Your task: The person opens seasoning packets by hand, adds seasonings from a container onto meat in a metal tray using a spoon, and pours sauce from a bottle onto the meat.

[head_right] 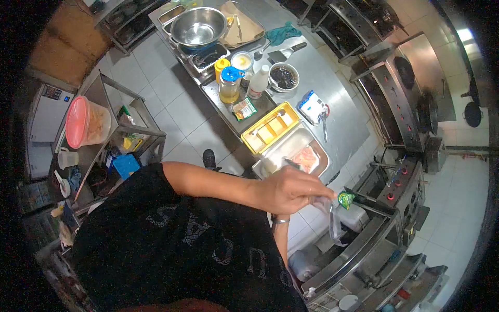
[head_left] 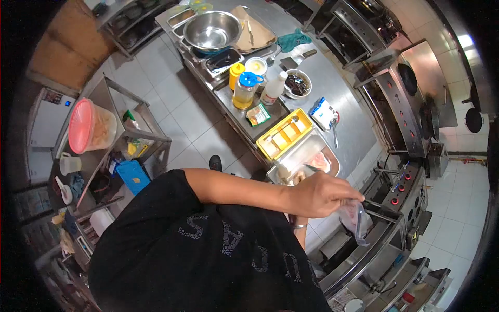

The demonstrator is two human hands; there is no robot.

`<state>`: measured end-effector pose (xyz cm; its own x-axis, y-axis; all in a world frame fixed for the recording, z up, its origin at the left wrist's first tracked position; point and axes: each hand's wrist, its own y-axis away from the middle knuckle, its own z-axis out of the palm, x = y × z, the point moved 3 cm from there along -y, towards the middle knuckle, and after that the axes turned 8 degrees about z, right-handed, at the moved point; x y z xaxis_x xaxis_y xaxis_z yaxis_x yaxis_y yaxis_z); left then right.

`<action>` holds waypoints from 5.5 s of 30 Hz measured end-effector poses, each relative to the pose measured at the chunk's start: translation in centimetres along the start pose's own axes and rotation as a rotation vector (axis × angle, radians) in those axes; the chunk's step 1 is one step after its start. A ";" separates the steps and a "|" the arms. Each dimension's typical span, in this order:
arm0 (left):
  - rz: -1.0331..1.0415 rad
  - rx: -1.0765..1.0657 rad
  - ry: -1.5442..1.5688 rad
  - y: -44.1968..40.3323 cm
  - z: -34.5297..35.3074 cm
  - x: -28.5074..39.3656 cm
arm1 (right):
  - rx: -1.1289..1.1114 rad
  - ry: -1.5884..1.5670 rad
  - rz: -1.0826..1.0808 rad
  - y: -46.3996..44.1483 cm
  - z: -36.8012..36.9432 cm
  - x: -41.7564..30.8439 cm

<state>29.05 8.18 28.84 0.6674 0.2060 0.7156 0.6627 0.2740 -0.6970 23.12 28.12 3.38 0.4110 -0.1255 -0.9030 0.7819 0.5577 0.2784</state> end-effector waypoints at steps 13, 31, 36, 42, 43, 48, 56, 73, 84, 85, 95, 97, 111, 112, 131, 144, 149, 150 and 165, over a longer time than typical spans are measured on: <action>-0.472 -0.296 -0.285 3.8 -11.9 -20.5 | 0.170 0.034 -0.017 -6.4 0.3 -5.4; -0.540 -0.351 -0.526 13.2 -13.5 -31.3 | 0.236 0.956 -0.232 -8.5 4.0 -6.7; -0.488 -0.349 -0.396 13.6 -14.1 -30.8 | 0.242 1.114 -0.343 -9.1 6.1 -8.3; -0.600 -0.205 -0.193 15.1 -15.1 -30.4 | 0.190 1.134 -0.382 -9.5 8.7 -9.8; -0.641 -0.215 -0.263 15.0 -15.2 -29.9 | 0.185 1.154 -0.423 -9.6 8.8 -9.8; -0.722 -0.114 -0.157 14.7 -14.9 -28.5 | 0.214 1.359 -0.636 -8.9 11.0 -11.4; -0.775 -0.046 -0.200 15.1 -15.1 -29.4 | 0.177 1.321 -0.628 -8.8 12.3 -12.4; -0.591 -0.040 -0.180 14.6 -14.6 -30.2 | 0.203 1.296 -0.560 -8.8 11.0 -12.0; -0.668 -0.161 -0.211 13.8 -15.1 -31.1 | 0.258 1.242 -0.427 -8.3 10.2 -12.2; -0.696 -0.208 -0.227 13.5 -15.2 -31.0 | 0.267 1.244 -0.444 -8.3 10.2 -12.2; -0.646 -0.200 -0.184 12.7 -15.3 -30.0 | 0.235 1.263 -0.471 -8.3 10.1 -12.2; -0.628 -0.198 -0.204 12.5 -15.3 -29.7 | 0.234 1.247 -0.494 -8.3 10.2 -12.3; -0.565 -0.226 -0.345 12.3 -13.8 -29.5 | 0.359 0.956 -0.460 -7.8 6.7 -9.2; -0.566 -0.233 -0.381 12.1 -13.6 -29.4 | 0.384 0.953 -0.373 -7.9 5.1 -8.0; -0.427 -0.588 -0.495 6.5 -9.8 -27.1 | 0.470 0.473 -0.224 -9.2 -5.1 2.5; -0.483 -0.497 -0.567 9.5 -12.2 -29.9 | 0.481 0.826 -0.285 -6.8 0.3 -3.6; -0.547 -0.445 -0.579 10.2 -13.0 -30.4 | 0.520 0.879 -0.306 -6.5 1.9 -4.9; -0.520 -0.428 -0.574 10.1 -13.0 -30.0 | 0.521 0.864 -0.302 -6.4 2.1 -5.1; -0.418 -0.552 -0.564 6.5 -9.6 -27.2 | 0.484 0.561 -0.190 -7.2 -2.7 -0.4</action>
<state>18.42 -4.66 4.38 0.1650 0.6619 0.7312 0.9807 -0.0314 -0.1929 16.04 26.35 0.87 0.0504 0.3239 -0.9447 0.9866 0.1307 0.0974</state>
